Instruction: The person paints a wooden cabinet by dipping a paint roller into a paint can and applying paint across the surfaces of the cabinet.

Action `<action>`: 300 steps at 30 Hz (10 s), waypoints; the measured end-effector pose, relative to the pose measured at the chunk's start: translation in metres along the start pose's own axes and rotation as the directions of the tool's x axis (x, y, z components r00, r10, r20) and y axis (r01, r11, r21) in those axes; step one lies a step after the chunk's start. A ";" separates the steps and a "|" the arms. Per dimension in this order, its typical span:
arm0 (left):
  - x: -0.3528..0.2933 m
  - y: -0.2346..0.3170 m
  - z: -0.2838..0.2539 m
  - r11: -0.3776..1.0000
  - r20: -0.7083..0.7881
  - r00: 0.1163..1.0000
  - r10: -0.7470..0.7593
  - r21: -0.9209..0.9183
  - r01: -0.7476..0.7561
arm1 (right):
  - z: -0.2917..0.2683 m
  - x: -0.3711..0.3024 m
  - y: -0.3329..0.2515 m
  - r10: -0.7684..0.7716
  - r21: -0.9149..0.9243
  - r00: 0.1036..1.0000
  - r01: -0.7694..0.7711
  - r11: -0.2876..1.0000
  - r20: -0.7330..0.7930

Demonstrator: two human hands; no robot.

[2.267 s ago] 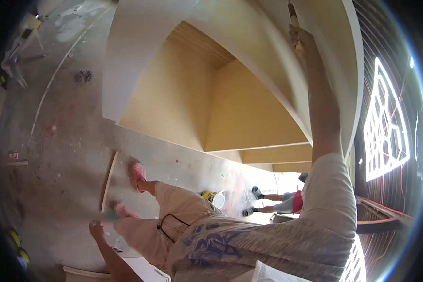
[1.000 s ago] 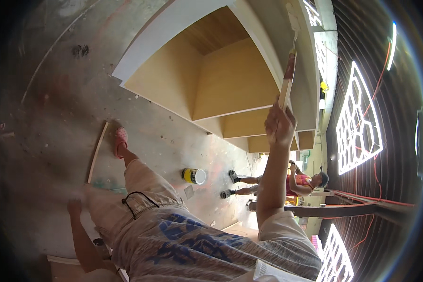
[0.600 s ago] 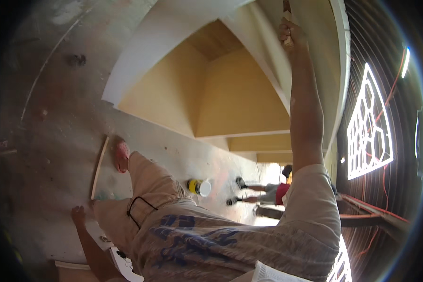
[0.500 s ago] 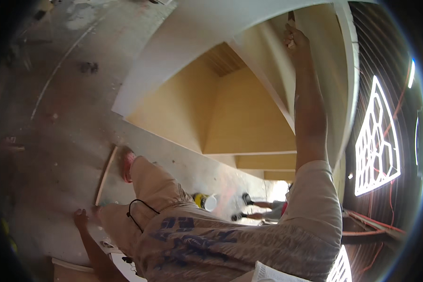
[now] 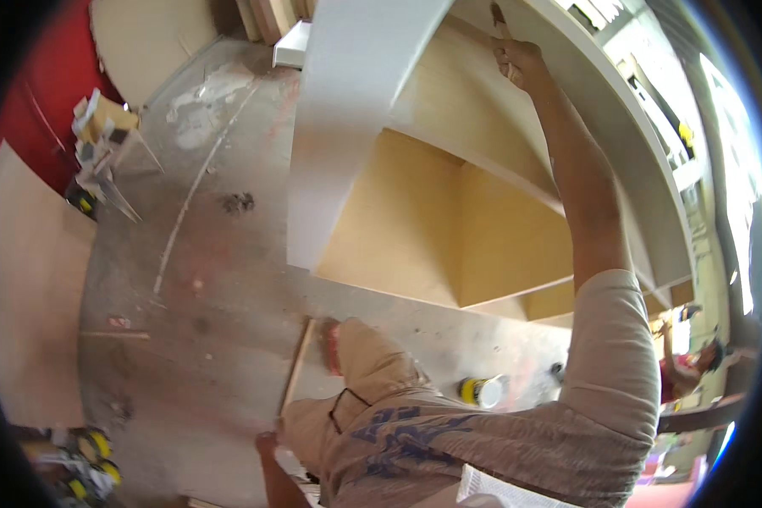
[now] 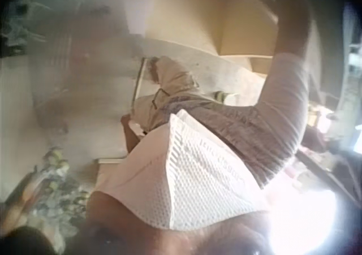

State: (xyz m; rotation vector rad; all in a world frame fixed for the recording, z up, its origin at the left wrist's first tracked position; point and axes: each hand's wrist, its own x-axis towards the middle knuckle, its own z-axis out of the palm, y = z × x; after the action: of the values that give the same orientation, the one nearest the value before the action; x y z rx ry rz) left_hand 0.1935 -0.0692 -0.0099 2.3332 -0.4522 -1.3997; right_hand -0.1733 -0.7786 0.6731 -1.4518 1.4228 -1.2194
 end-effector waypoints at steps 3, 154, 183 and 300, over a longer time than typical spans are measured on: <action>0.012 0.008 -0.026 0.934 0.038 0.952 0.302 0.188 -0.304 | 0.005 -0.084 -0.018 -0.034 0.073 0.999 0.034 0.997 -0.008; -0.404 0.202 0.304 0.616 0.210 0.937 -0.280 0.788 0.007 | -0.647 -0.753 0.679 0.926 -0.559 0.295 -0.821 0.119 -0.236; -0.223 0.235 0.398 0.690 0.525 0.847 -0.087 0.645 -0.329 | -0.539 -0.758 0.506 0.955 -0.253 0.080 -0.967 0.006 -0.286; -0.121 0.125 0.103 0.928 -0.008 1.000 -0.030 -0.371 0.025 | 0.037 0.128 0.016 0.029 -0.202 0.971 0.021 0.979 0.239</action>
State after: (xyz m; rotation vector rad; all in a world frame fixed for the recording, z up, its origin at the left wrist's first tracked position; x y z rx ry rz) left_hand 0.0375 -0.1388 0.0982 2.0450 -0.1326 -1.3455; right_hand -0.1519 -0.9111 0.6638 -1.6722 1.4122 -0.8785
